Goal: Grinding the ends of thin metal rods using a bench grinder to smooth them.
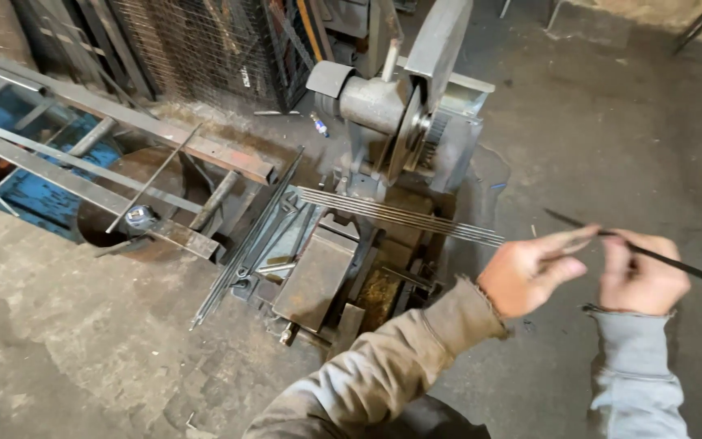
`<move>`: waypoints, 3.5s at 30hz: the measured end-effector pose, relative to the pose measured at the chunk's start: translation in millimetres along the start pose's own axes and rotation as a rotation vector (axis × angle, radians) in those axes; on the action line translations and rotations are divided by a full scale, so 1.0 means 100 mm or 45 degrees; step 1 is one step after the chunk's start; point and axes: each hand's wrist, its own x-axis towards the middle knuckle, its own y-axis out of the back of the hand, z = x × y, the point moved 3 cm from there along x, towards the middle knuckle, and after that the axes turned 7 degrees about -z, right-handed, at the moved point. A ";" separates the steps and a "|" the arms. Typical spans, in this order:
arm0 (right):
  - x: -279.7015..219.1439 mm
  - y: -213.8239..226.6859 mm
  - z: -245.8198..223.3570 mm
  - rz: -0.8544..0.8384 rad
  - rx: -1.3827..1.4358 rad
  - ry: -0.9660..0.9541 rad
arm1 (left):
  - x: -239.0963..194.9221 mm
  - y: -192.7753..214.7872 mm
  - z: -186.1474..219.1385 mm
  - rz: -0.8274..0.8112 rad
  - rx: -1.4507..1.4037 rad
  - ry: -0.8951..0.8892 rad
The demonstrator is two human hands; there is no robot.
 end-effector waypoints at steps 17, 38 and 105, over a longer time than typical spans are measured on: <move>-0.75 -1.03 0.66 0.356 1.942 -0.871 | 0.10 0.80 -1.67 0.619 -0.970 0.110; -0.63 -1.27 0.34 0.341 1.765 -1.010 | -0.12 1.12 -1.72 0.907 -0.919 0.110; -1.51 -0.84 -0.82 -0.322 0.132 -0.200 | -1.73 1.72 -1.76 0.969 0.577 0.414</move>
